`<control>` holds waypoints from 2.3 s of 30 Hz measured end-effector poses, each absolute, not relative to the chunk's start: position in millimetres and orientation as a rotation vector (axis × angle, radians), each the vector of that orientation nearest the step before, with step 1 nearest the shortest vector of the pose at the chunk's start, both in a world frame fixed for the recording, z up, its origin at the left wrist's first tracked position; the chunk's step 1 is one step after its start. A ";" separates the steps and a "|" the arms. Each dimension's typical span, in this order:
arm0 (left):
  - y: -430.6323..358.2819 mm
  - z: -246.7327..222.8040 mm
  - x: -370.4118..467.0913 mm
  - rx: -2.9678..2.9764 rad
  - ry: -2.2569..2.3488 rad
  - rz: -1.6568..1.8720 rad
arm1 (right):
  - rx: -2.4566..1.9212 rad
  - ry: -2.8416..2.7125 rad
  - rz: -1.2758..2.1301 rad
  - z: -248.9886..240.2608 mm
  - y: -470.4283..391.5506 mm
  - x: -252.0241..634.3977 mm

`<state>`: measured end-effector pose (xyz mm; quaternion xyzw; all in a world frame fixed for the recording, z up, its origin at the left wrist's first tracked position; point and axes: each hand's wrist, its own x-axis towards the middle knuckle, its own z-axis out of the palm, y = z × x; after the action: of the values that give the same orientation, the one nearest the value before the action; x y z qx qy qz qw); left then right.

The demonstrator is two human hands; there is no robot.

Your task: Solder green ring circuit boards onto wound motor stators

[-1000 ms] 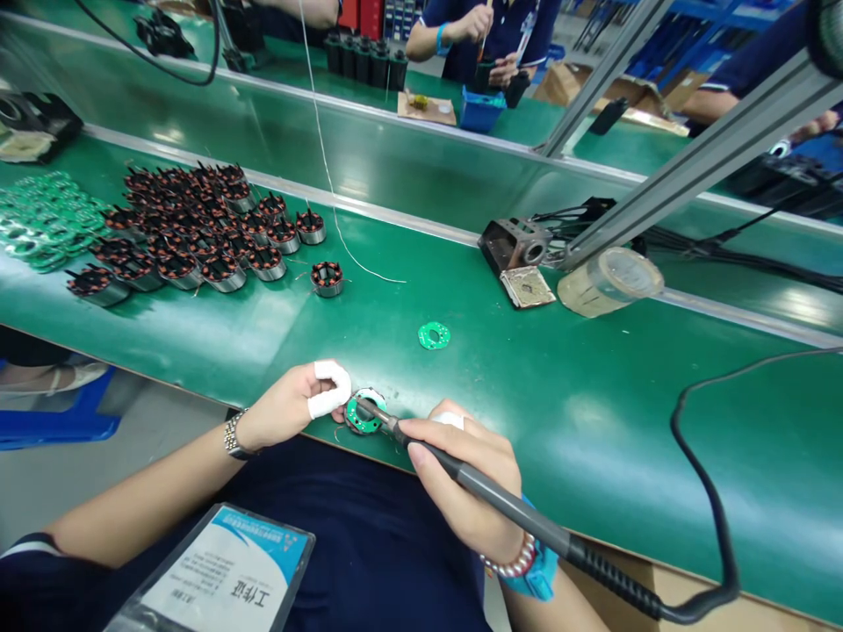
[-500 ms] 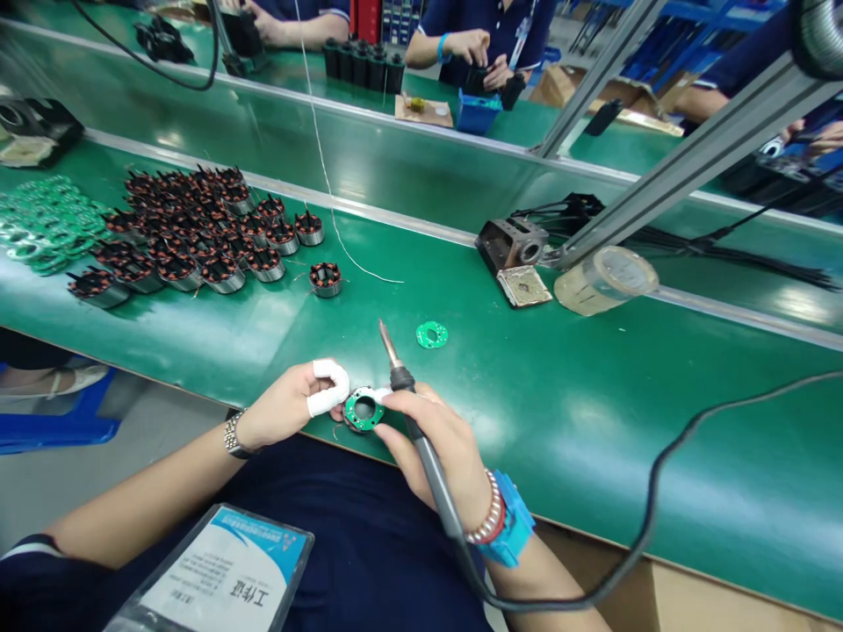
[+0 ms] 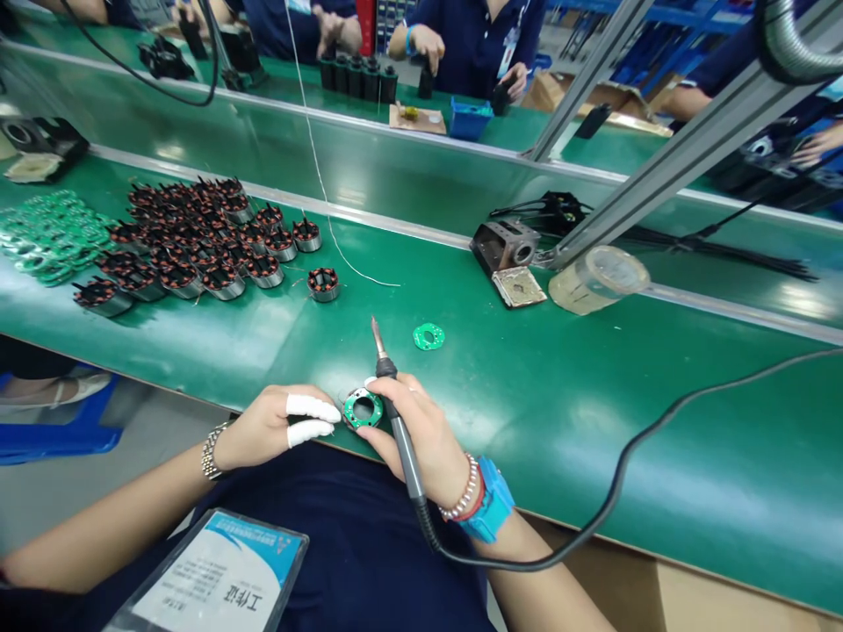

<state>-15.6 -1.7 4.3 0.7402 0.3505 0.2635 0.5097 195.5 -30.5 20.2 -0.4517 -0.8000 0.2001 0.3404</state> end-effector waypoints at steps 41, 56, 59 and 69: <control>-5.8 9.2 6.1 0.938 0.998 0.496 | -1.066 -1.890 0.518 47.6 -54.3 210.8; -5.2 9.8 6.2 0.963 1.012 0.495 | -1.027 -1.866 0.622 50.3 -54.2 211.0; -5.0 9.7 5.9 0.965 1.008 0.493 | -1.017 -1.882 0.580 49.2 -55.5 214.1; -4.6 9.7 6.8 0.955 1.031 0.488 | -0.805 -2.233 0.644 34.2 -19.9 205.2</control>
<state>6.8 -4.6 9.7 0.4348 0.4694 0.2223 0.7357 205.2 -19.9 34.2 -0.3084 -0.8555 0.2470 0.3346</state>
